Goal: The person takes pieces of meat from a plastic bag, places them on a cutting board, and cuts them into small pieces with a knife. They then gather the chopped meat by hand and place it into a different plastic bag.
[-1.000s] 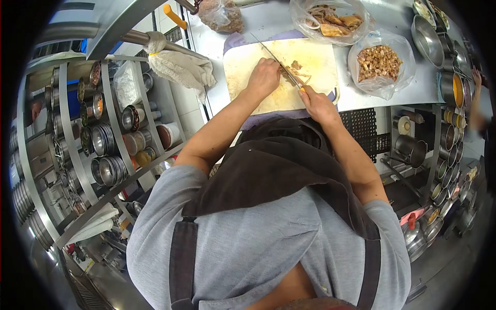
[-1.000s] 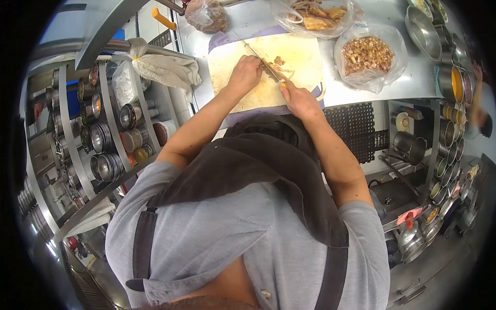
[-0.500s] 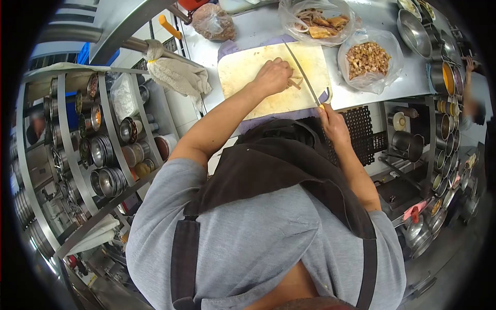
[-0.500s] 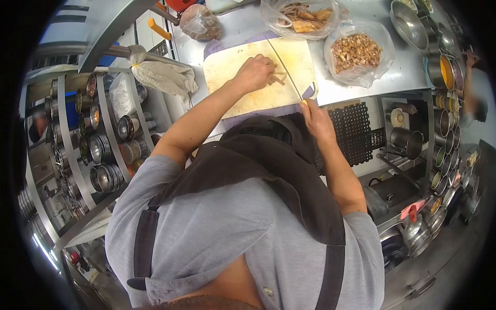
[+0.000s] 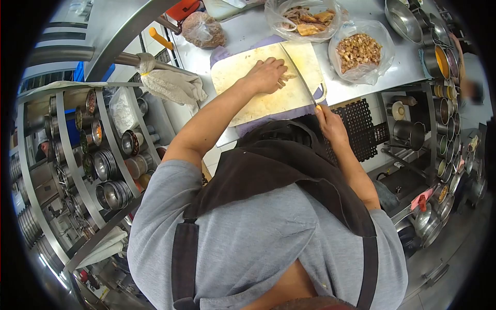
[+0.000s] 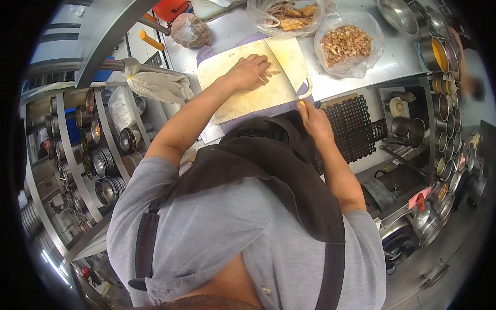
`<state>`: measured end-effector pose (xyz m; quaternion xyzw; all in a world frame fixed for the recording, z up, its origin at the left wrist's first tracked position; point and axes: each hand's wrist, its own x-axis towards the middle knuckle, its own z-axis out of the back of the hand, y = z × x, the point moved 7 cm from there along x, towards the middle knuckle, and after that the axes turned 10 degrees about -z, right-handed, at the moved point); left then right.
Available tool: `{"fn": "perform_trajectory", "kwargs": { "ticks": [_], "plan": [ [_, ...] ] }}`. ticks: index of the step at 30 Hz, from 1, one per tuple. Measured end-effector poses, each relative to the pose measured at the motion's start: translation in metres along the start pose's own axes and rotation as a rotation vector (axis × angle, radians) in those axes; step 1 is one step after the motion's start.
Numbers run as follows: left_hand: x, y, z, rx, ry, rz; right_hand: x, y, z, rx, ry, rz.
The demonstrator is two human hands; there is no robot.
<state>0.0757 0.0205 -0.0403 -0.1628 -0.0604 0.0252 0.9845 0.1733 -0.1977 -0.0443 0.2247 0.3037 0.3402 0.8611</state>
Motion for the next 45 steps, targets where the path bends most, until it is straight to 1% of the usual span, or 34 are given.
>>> {"fn": "perform_trajectory", "kwargs": {
  "ticks": [2,5,7,8,10,11,13,15,17,19,21,25,27,28,30,33,34,36,40,43,45],
  "plan": [
    [-0.001,0.001,-0.008,0.004,0.017,-0.001,-0.001,0.002,0.002,0.003,-0.003,-0.009],
    [-0.013,-0.002,-0.014,-0.023,0.07,0.06,0.0,0.008,0.003,-0.007,0.001,0.007],
    [-0.019,-0.007,-0.018,-0.014,-0.004,0.098,0.007,0.021,0.006,-0.021,0.004,0.031],
    [-0.021,-0.01,-0.022,-0.015,-0.004,0.104,0.011,0.031,0.007,-0.024,-0.001,0.063],
    [-0.022,-0.013,-0.017,0.006,-0.096,0.172,0.024,0.046,0.004,-0.032,-0.002,0.101],
    [-0.022,-0.016,-0.016,0.007,-0.099,0.179,0.033,0.053,0.002,-0.01,-0.009,0.132],
    [-0.024,-0.017,-0.007,-0.005,-0.174,0.237,0.049,0.063,-0.002,0.01,-0.012,0.17],
    [-0.026,-0.018,-0.005,0.019,-0.167,0.246,0.062,0.062,-0.015,-0.07,0.026,0.133],
    [-0.029,-0.018,-0.004,0.043,-0.16,0.255,0.068,0.059,-0.021,-0.086,0.043,0.117],
    [-0.031,-0.019,-0.005,0.065,-0.21,0.227,0.07,0.065,-0.018,-0.104,0.061,0.1],
    [-0.033,-0.02,-0.01,0.065,-0.229,0.23,0.065,0.069,-0.011,-0.024,0.068,0.095],
    [-0.032,-0.02,-0.011,0.056,-0.288,0.225,0.066,0.069,-0.017,-0.028,0.037,0.125],
    [-0.032,-0.02,-0.011,0.057,-0.293,0.231,0.071,0.065,-0.027,-0.125,0.1,0.089],
    [-0.033,-0.019,-0.01,0.06,-0.299,0.239,0.072,0.066,-0.026,-0.127,0.104,0.093],
    [-0.034,-0.019,-0.01,0.037,-0.274,0.27,0.065,0.072,-0.018,-0.012,0.071,0.132],
    [-0.032,-0.016,-0.012,0.011,-0.261,0.288,0.061,0.078,-0.016,0.043,0.104,0.125],
    [-0.031,-0.017,-0.013,0.007,-0.267,0.288,0.063,0.072,-0.021,0.043,0.103,0.121],
    [-0.031,-0.018,-0.012,0.011,-0.278,0.275,0.069,0.06,-0.039,-0.111,0.12,0.109],
    [-0.033,-0.018,-0.009,0.002,-0.316,0.272,0.067,0.056,-0.037,-0.07,0.09,0.131],
    [-0.035,-0.016,-0.007,-0.045,-0.31,0.317,0.054,0.055,-0.023,0.0,0.072,0.102],
    [-0.035,-0.016,-0.006,-0.059,-0.296,0.307,0.045,0.05,-0.019,0.042,0.16,0.023]
  ]
}}
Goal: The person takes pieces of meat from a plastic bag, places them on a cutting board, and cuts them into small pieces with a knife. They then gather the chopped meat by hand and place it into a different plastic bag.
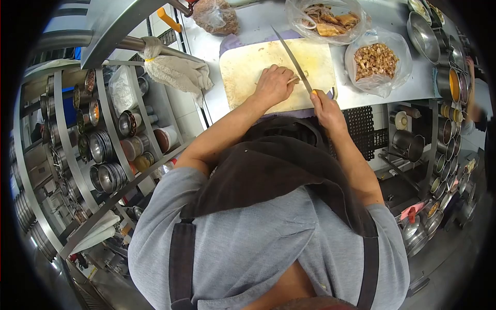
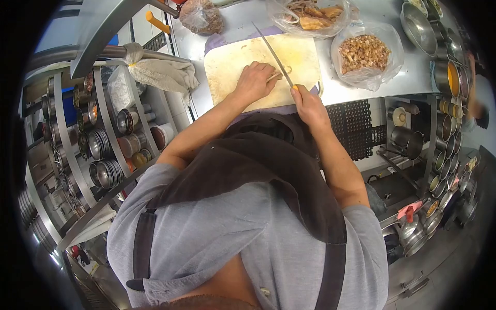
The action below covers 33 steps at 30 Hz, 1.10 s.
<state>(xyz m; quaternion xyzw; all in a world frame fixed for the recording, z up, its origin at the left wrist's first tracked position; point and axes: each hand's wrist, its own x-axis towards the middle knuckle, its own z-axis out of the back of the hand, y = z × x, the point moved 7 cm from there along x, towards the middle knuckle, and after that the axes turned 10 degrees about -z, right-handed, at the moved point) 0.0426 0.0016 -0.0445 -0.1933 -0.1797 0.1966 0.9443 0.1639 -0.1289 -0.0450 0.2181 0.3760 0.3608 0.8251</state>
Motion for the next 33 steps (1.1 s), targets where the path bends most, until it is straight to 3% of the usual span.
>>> {"fn": "perform_trajectory", "kwargs": {
  "ticks": [10,13,17,22,29,31,33],
  "plan": [
    [0.005,0.007,-0.016,0.004,0.104,-0.031,0.032,0.019,-0.024,-0.101,-0.05,0.116],
    [0.001,-0.001,-0.003,0.009,-0.011,-0.078,0.033,0.019,-0.019,-0.056,-0.087,0.145],
    [-0.005,0.005,0.004,-0.07,-0.011,0.021,0.006,0.012,-0.005,-0.042,-0.055,0.095],
    [-0.003,0.006,-0.001,-0.029,-0.047,-0.096,-0.005,0.015,-0.005,-0.061,0.003,0.074],
    [-0.003,0.008,-0.008,0.006,0.033,-0.101,0.03,0.02,-0.031,-0.085,-0.042,0.108],
    [-0.002,0.003,0.001,-0.054,-0.081,-0.128,0.03,0.016,-0.027,-0.058,-0.059,0.116],
    [-0.005,0.003,0.004,-0.053,-0.07,-0.088,0.019,0.012,-0.022,-0.019,-0.092,0.119]
  ]
}}
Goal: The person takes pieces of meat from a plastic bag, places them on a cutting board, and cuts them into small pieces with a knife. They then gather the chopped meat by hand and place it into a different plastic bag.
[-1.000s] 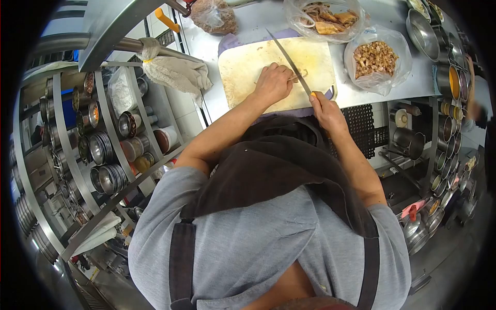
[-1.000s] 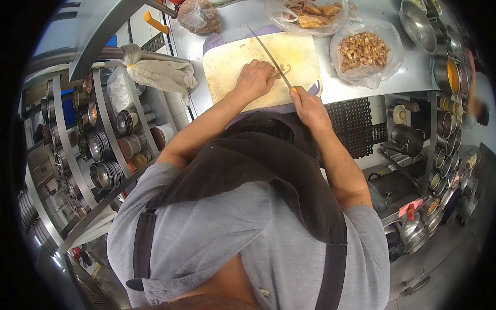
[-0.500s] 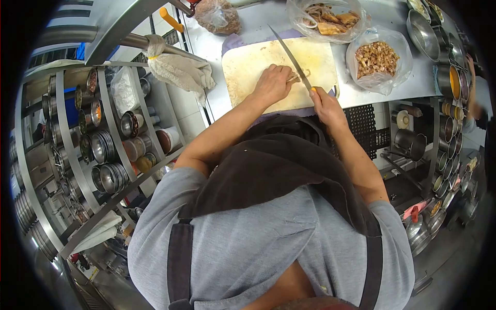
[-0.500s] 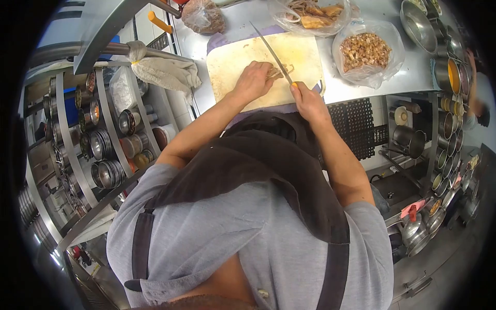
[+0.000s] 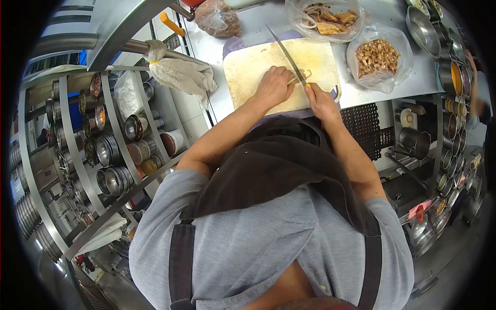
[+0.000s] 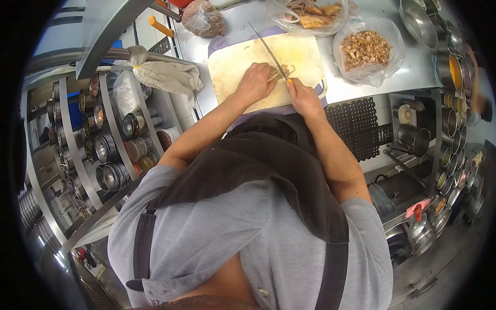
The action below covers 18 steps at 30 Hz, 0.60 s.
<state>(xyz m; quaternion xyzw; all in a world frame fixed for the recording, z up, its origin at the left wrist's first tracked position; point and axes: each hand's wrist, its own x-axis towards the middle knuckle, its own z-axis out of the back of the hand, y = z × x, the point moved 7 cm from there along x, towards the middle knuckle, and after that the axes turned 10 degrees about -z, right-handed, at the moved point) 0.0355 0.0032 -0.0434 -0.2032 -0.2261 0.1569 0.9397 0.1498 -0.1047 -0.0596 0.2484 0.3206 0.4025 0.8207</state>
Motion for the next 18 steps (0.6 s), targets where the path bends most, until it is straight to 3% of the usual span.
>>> {"fn": "perform_trajectory", "kwargs": {
  "ticks": [6,18],
  "plan": [
    [-0.002,0.01,0.0,-0.053,0.028,0.066,-0.028,0.009,0.019,-0.018,0.104,-0.033],
    [-0.004,0.01,0.001,-0.082,0.027,0.036,0.015,0.014,-0.013,-0.032,0.019,0.005]
  ]
}}
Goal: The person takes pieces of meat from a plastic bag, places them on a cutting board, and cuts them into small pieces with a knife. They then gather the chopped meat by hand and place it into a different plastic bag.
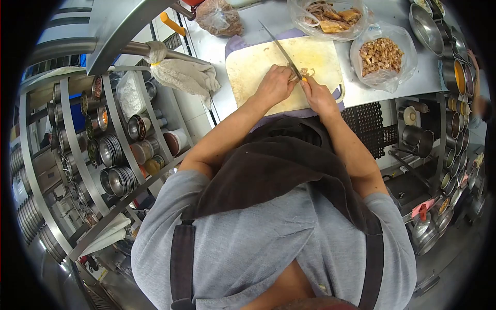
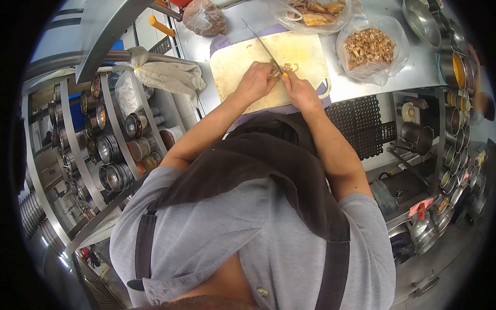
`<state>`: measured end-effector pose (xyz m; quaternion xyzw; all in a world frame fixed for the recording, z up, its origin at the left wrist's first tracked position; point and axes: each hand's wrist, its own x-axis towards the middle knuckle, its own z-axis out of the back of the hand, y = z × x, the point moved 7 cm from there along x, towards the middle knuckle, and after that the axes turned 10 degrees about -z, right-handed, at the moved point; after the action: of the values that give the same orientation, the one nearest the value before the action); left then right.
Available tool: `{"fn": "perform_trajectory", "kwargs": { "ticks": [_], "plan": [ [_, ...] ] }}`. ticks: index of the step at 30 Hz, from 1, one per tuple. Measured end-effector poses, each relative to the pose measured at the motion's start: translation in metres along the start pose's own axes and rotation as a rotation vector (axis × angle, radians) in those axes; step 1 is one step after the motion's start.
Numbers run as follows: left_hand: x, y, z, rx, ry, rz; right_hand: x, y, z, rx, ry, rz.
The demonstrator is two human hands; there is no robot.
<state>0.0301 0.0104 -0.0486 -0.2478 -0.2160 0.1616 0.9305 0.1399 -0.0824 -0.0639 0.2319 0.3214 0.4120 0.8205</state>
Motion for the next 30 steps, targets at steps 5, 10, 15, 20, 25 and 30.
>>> {"fn": "perform_trajectory", "kwargs": {
  "ticks": [5,10,15,20,25,30],
  "plan": [
    [-0.007,0.007,0.007,-0.005,-0.039,0.06,-0.035,-0.006,0.025,0.024,0.075,-0.034],
    [-0.004,0.008,0.0,0.016,0.022,0.006,-0.052,-0.01,0.026,-0.001,0.148,-0.043],
    [-0.002,0.008,0.0,0.004,0.019,-0.008,-0.044,-0.011,0.021,-0.028,0.189,-0.027],
    [0.001,0.008,0.0,-0.01,-0.013,-0.019,-0.011,0.0,-0.006,-0.042,0.122,-0.032],
    [-0.001,0.004,0.001,0.024,-0.003,-0.016,0.0,-0.006,-0.009,0.032,0.075,-0.014],
    [-0.006,0.001,0.007,0.031,0.0,0.02,-0.013,0.006,0.009,0.031,0.055,0.02]
  ]
}}
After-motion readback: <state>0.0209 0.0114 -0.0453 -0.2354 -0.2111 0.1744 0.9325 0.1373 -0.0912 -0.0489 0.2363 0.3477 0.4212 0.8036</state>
